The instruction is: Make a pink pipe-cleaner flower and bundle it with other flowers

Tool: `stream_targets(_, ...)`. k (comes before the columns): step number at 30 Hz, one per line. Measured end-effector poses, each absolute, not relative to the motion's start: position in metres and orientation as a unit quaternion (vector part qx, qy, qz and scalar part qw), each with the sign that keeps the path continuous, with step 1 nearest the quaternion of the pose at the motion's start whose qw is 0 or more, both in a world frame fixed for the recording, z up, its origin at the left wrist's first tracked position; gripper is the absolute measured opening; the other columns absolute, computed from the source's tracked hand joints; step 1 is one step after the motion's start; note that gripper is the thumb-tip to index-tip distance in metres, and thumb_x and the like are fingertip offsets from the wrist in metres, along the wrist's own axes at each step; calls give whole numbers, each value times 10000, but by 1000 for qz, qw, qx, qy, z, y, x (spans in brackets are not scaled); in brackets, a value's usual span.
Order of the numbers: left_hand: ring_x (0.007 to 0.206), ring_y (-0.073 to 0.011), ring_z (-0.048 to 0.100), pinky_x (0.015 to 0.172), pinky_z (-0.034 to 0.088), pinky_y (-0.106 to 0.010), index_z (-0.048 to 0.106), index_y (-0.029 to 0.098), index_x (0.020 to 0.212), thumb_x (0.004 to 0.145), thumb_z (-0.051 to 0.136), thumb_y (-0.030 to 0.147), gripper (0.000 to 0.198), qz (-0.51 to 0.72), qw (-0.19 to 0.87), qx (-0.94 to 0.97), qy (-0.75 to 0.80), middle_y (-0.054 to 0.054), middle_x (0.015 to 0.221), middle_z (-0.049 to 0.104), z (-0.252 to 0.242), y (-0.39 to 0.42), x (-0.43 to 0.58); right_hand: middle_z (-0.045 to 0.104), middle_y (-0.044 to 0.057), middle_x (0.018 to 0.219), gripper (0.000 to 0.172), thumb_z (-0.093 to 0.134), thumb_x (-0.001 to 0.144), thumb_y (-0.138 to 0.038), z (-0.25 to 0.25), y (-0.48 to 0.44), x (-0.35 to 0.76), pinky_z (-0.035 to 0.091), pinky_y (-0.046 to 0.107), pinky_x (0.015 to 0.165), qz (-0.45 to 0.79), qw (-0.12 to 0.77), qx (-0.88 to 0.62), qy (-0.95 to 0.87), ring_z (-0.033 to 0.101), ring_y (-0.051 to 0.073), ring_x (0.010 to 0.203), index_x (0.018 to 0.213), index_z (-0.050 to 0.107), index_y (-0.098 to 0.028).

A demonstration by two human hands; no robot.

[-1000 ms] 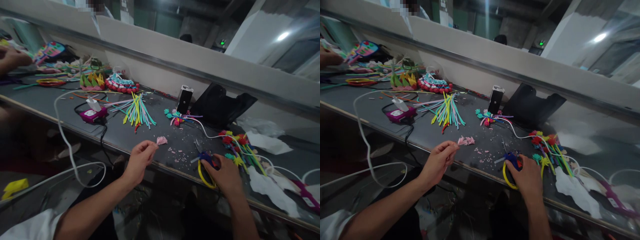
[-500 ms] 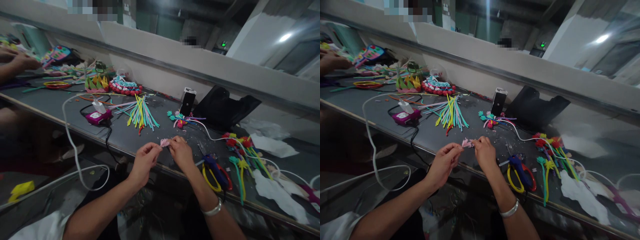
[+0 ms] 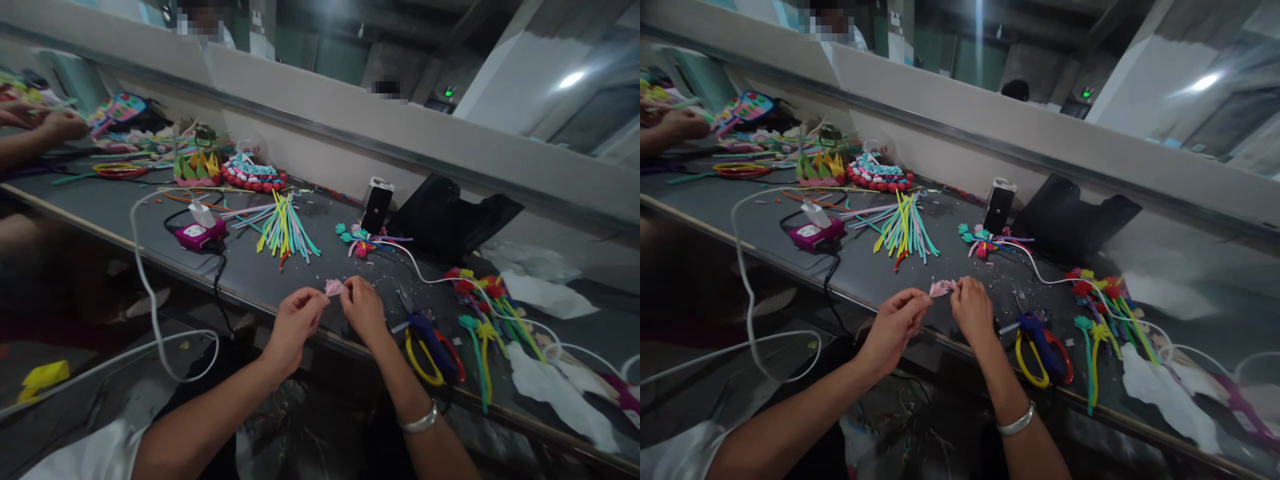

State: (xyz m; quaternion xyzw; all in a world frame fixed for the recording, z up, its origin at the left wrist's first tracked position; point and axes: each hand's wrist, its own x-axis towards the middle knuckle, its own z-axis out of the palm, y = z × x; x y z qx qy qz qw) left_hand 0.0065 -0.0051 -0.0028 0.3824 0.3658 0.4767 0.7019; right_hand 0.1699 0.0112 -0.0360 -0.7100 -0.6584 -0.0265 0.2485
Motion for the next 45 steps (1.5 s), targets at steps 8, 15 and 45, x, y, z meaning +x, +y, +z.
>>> stream_targets(8, 458, -53, 192, 421, 118, -214, 566, 164, 680, 741, 686, 281, 177, 479, 703, 382, 362, 90, 498, 313, -4, -5, 8, 714, 93, 927, 259, 441, 836, -241, -43, 18, 179, 479, 306, 759, 64, 394, -686, -609, 654, 191, 814, 993, 631, -162)
stream_targets(15, 445, -48, 189, 419, 120, -211, 569, 165, 676, 730, 694, 291, 185, 476, 705, 381, 361, 94, 499, 316, -4, -5, 8, 728, 67, 810, 241, 530, 788, -314, -41, 13, 181, 488, 304, 718, 134, 464, -675, -558, 652, 186, 729, 860, 697, -156)
stream_targets(45, 439, -44, 199, 413, 122, -198, 585, 165, 676, 696, 717, 327, 210, 480, 702, 376, 367, 97, 491, 309, -8, -3, 12, 568, -45, 605, 232, 568, 783, -426, -31, -5, 167, 370, 208, 466, 245, 583, -629, -452, 476, 106, 506, 816, 600, -198)
